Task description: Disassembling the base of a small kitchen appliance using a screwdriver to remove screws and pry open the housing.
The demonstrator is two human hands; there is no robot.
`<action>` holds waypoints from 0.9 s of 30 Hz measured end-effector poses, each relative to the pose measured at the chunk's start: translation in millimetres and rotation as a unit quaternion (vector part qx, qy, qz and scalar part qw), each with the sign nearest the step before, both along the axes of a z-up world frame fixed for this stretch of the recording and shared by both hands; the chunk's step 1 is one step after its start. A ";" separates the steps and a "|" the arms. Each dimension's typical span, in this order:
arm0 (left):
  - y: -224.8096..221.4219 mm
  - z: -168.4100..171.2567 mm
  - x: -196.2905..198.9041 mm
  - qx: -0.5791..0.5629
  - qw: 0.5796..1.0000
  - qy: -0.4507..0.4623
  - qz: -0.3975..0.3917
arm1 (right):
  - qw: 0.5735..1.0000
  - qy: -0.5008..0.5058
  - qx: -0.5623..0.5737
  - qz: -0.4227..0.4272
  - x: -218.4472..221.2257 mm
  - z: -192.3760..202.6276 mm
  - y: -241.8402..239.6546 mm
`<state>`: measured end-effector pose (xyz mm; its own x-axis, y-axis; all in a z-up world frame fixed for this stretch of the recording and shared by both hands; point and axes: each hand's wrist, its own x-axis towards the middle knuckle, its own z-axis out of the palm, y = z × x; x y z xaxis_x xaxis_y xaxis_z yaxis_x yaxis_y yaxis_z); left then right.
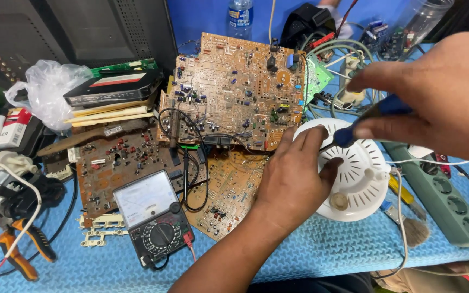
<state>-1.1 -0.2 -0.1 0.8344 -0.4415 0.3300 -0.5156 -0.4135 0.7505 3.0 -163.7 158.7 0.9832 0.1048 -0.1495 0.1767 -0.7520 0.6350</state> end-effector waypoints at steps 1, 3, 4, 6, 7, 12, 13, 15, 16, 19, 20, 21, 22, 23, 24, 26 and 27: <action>0.2 0.6 -0.1 -0.006 1.000 -0.002 -0.006 | 0.996 -0.044 -0.073 -0.015 2.0 -6.3 -6.5; 1.9 3.0 -0.7 -0.001 1.000 0.009 -0.009 | 1.000 0.002 -0.018 0.019 -1.3 1.2 -6.6; 2.8 4.1 -1.3 0.004 1.000 0.020 -0.009 | 0.996 0.047 0.040 0.056 -2.7 4.9 -6.4; 1.0 2.7 0.8 0.004 1.000 0.003 -0.005 | 0.999 0.014 0.025 0.028 -3.3 -0.6 -4.6; 0.0 1.7 1.3 0.005 1.000 -0.014 -0.002 | 1.000 -0.020 0.012 -0.001 -4.0 -3.8 -3.9; 0.3 -2.0 0.2 -0.010 1.000 -0.022 -0.006 | 0.990 -0.008 0.082 0.114 -10.2 -4.7 -17.7; 1.7 -2.0 0.1 -0.023 0.999 -0.025 -0.007 | 0.975 -0.018 0.137 0.177 -13.2 -4.4 -18.9; 0.1 -2.7 0.3 -0.014 1.000 -0.023 0.001 | 0.990 -0.037 0.085 0.107 -9.5 -12.4 -18.6; -1.6 -2.3 1.7 -0.004 1.000 -0.024 0.002 | 0.997 -0.063 0.037 0.031 -8.4 -16.1 -19.7; -1.1 -2.8 1.0 -0.009 1.000 -0.026 0.000 | 0.992 0.005 0.079 0.094 -0.8 -9.3 -30.7; -1.3 -1.7 1.1 -0.010 1.000 -0.027 0.000 | 0.992 0.004 0.078 0.094 -0.7 -6.6 -27.7; -1.4 -0.6 1.3 -0.004 1.000 -0.012 0.000 | 0.990 0.017 0.109 0.089 -0.6 -3.9 -24.6; -0.9 0.0 0.8 0.003 1.000 0.004 0.000 | 0.986 0.030 0.141 0.083 -0.9 -2.0 -21.1; -1.8 -2.7 0.8 0.003 1.000 0.004 0.000 | 0.986 0.031 0.141 0.083 -0.3 -6.2 -22.0; -2.6 -5.1 1.4 0.000 1.000 -0.011 0.004 | 0.998 -0.002 0.054 0.037 1.2 -10.2 -22.7; -3.2 -7.0 1.5 -0.002 1.000 -0.027 0.007 | 0.999 -0.039 -0.029 -0.010 3.6 -11.3 -26.7; -3.0 -6.7 1.1 -0.003 1.000 -0.025 0.004 | 0.999 0.012 0.019 0.029 4.6 -8.6 -29.8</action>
